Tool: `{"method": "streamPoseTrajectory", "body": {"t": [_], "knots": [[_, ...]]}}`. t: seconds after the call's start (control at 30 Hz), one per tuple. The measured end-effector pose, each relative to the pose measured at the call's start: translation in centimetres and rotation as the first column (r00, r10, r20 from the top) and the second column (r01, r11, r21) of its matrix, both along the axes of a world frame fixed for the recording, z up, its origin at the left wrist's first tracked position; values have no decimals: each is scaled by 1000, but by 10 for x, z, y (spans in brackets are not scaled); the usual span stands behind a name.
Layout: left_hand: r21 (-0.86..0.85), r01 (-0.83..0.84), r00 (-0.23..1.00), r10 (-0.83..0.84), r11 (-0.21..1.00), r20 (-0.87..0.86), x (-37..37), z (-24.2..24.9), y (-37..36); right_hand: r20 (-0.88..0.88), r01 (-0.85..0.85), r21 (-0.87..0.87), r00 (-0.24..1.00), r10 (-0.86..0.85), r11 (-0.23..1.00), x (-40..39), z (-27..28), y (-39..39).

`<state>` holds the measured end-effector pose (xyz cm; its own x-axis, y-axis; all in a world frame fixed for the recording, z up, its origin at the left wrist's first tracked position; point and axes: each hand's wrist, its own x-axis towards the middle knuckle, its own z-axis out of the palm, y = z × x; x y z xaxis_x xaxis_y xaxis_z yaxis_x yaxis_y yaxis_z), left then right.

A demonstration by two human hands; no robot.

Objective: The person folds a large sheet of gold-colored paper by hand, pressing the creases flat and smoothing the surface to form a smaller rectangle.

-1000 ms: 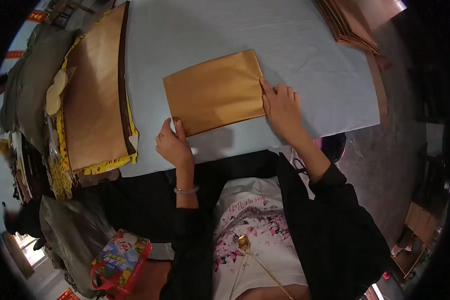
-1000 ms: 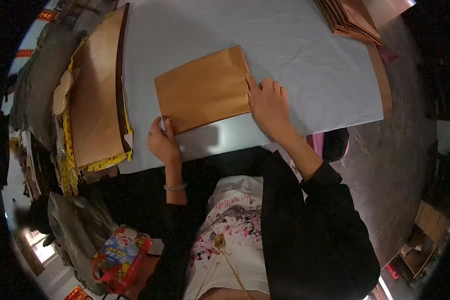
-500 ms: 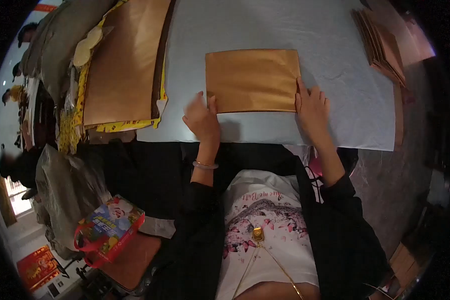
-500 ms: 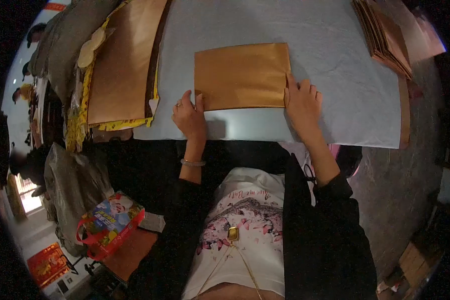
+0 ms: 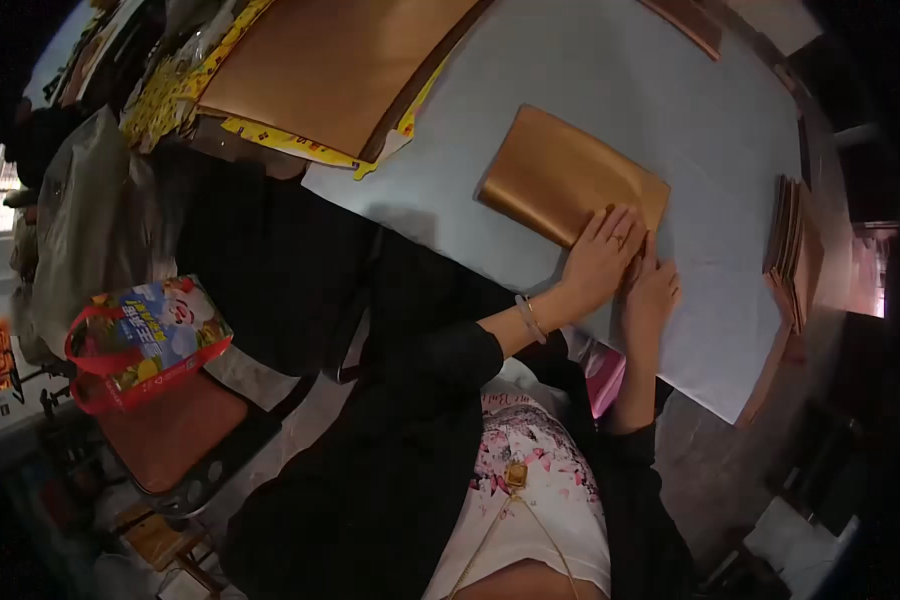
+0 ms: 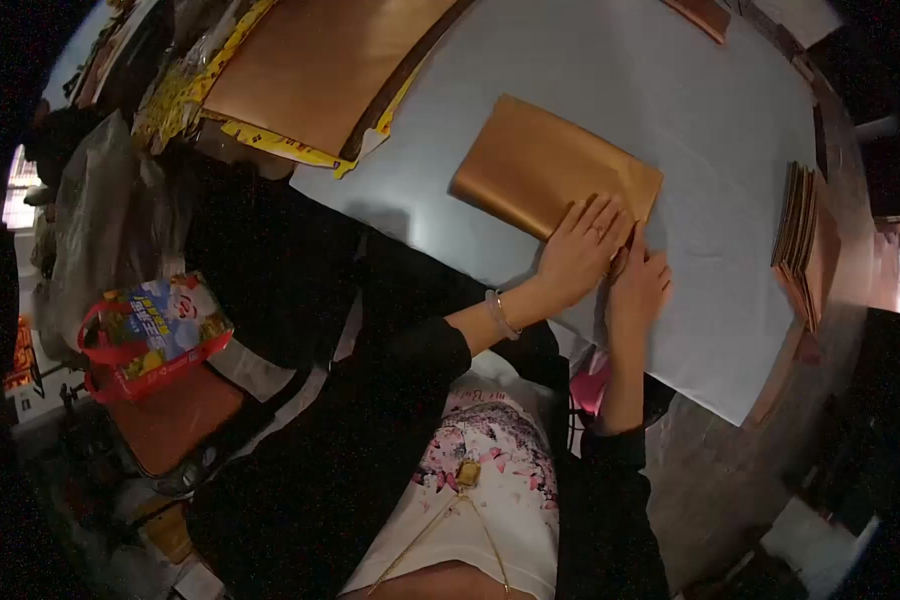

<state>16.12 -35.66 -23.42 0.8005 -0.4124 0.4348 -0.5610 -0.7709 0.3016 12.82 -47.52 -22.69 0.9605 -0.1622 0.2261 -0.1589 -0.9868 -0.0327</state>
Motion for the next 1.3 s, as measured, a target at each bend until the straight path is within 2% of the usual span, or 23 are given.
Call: {"method": "streamPoseTrajectory", "body": {"t": [0.03, 0.13, 0.17, 0.23, 0.43, 0.53, 0.7, 0.77, 0.87, 0.9, 0.97, 1.0, 1.07, 1.1, 1.17, 1.2, 1.23, 1.27, 1.3], "knots": [[-10, -15, 1000, 15, 1000, 1, 0, 2, 1, -78, 40, 36, 996, -37, 999, -2, 13, 7], [10, -84, 985, 84, 996, -151, 0, -1, 8, -105, 44, 68, 994, -36, 997, 0, 16, 9], [5, -86, 984, 86, 996, -154, 1, -3, 10, -107, 41, 62, 994, -34, 997, 0, 14, 8], [-32, -87, 986, 81, 996, -145, 3, -3, 15, 1, 4, 66, 1000, -4, 998, -1, 9, 7], [-121, -85, 991, 71, 989, -117, 17, 6, 61, -16, 21, -14, 1000, -21, 1000, -1, 5, 5], [-137, -140, 989, 132, 981, -61, 27, 4, 91, 3, 9, 6, 1000, -9, 1000, -2, 9, 7], [-19, -290, 953, 288, 957, -93, 36, 6, 130, -42, 47, 31, 998, -46, 998, -1, 17, 12], [-43, -296, 955, 294, 954, -49, 36, -1, 132, -46, 57, 30, 997, -56, 998, -1, 18, 12], [54, -332, 942, 334, 942, -34, 37, -4, 130, -11, 21, 48, 1000, -20, 999, -1, 12, 8], [58, -341, 938, 344, 938, -37, 37, -4, 131, -1, 36, 26, 999, -36, 999, -1, 13, 10], [53, -338, 939, 340, 940, -44, 37, -6, 129, 4, -16, 97, 1000, 16, 995, -2, 19, 10], [70, -341, 935, 346, 937, -77, 37, -4, 129, 20, 11, 58, 1000, -12, 998, -3, 20, 9], [80, -336, 935, 343, 938, -95, 38, -3, 128, 34, 26, 251, 999, -36, 968, -4, 21, 7], [80, -337, 936, 343, 938, -80, 37, -2, 129, 47, 36, 224, 998, -48, 974, -1, 24, 9], [82, -339, 935, 346, 937, -82, 38, 0, 127, 318, -35, 227, 947, -40, 973, 4, 27, 20], [85, -346, 935, 351, 934, -49, 38, -1, 127, 314, -34, 220, 949, -38, 975, 9, 27, 28], [97, -352, 934, 356, 931, -21, 36, -2, 129, 344, -163, 395, 939, 19, 904, 18, 33, 42], [120, -353, 933, 358, 928, -24, 36, -4, 129, 379, -282, 554, 923, 65, 783, 26, 37, 57], [131, -353, 932, 361, 926, -36, 37, -4, 130, 362, -353, 556, 918, 162, 752, 36, 38, 73]]}}
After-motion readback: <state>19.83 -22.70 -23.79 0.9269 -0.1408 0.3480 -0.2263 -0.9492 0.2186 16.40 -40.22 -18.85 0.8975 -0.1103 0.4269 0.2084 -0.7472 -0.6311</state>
